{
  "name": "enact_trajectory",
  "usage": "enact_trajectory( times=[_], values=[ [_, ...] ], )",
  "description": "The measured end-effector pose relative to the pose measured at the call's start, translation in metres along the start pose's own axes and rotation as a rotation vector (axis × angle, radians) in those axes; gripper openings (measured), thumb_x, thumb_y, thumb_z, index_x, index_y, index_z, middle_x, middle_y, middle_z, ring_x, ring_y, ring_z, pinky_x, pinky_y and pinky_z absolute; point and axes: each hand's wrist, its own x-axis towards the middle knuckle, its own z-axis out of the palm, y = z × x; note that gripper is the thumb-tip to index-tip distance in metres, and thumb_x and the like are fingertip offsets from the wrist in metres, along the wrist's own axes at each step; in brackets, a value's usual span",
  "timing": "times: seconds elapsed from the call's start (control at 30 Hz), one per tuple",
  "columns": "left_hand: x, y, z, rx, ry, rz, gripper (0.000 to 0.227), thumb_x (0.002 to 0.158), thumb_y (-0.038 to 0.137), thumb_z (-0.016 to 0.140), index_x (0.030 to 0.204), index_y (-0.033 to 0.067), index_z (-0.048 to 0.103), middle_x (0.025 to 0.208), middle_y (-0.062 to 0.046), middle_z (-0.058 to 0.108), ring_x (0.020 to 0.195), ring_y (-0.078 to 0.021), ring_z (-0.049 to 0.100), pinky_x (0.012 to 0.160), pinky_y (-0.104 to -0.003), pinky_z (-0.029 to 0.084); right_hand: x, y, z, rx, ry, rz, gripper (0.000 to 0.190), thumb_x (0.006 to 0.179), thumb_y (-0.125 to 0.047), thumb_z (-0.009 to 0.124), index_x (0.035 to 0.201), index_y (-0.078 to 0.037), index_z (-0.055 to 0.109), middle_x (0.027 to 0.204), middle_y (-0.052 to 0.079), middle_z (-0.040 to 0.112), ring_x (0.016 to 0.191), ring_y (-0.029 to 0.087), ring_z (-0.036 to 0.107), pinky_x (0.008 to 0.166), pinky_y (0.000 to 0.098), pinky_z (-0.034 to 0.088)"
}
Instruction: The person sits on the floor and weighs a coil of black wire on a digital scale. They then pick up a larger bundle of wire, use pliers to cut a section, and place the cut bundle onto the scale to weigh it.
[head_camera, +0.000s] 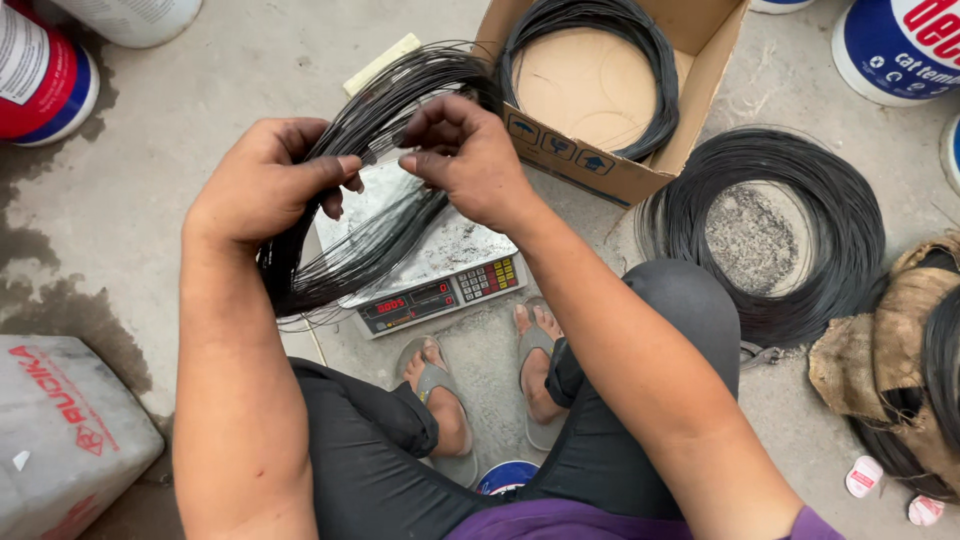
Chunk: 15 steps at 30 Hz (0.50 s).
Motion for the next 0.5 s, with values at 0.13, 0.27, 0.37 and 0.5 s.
enact_trajectory(
  times=[0.13,0.27,0.37,0.5],
  values=[
    [0.007,-0.016,-0.013,-0.076,-0.086,0.046,0.009,0.085,0.008,0.054,0.087,0.0000,0.056,0.075,-0.009,0.061,0.061,-0.0138,0.055,0.056,-0.022,0.048,0.000,0.001,0.004,0.039,-0.001,-0.003,0.024,0.070,0.003,0.069,0.084,-0.011,0.055,0.083,0.003,0.063,0.073,0.011,0.061,0.051,0.0235,0.053],
    [0.012,-0.030,-0.012,-0.048,-0.099,-0.070,0.015,0.083,0.007,0.056,0.098,0.0018,0.058,0.080,-0.005,0.060,0.068,-0.0133,0.061,0.063,-0.022,0.051,0.003,0.031,0.005,0.066,0.126,0.087,0.018,0.070,0.001,0.071,0.084,-0.004,0.060,0.072,0.012,0.067,0.061,0.017,0.065,0.047,0.0227,0.050],
    [0.009,-0.021,-0.011,0.065,-0.026,-0.032,0.012,0.085,0.011,0.053,0.094,0.0061,0.058,0.078,-0.002,0.061,0.069,-0.0101,0.060,0.064,-0.021,0.047,0.004,0.025,0.008,-0.026,0.178,0.001,0.015,0.072,0.000,0.070,0.083,-0.005,0.062,0.071,0.010,0.066,0.061,0.017,0.065,0.050,0.0226,0.053],
    [0.006,-0.014,-0.013,0.250,0.067,-0.123,0.014,0.088,0.026,0.051,0.091,0.0127,0.054,0.077,0.000,0.062,0.065,-0.0100,0.058,0.063,-0.024,0.042,0.003,0.023,0.006,-0.285,0.178,-0.108,0.010,0.074,0.000,0.069,0.079,-0.008,0.064,0.078,0.003,0.067,0.072,0.010,0.063,0.068,0.0223,0.055]
  ],
)
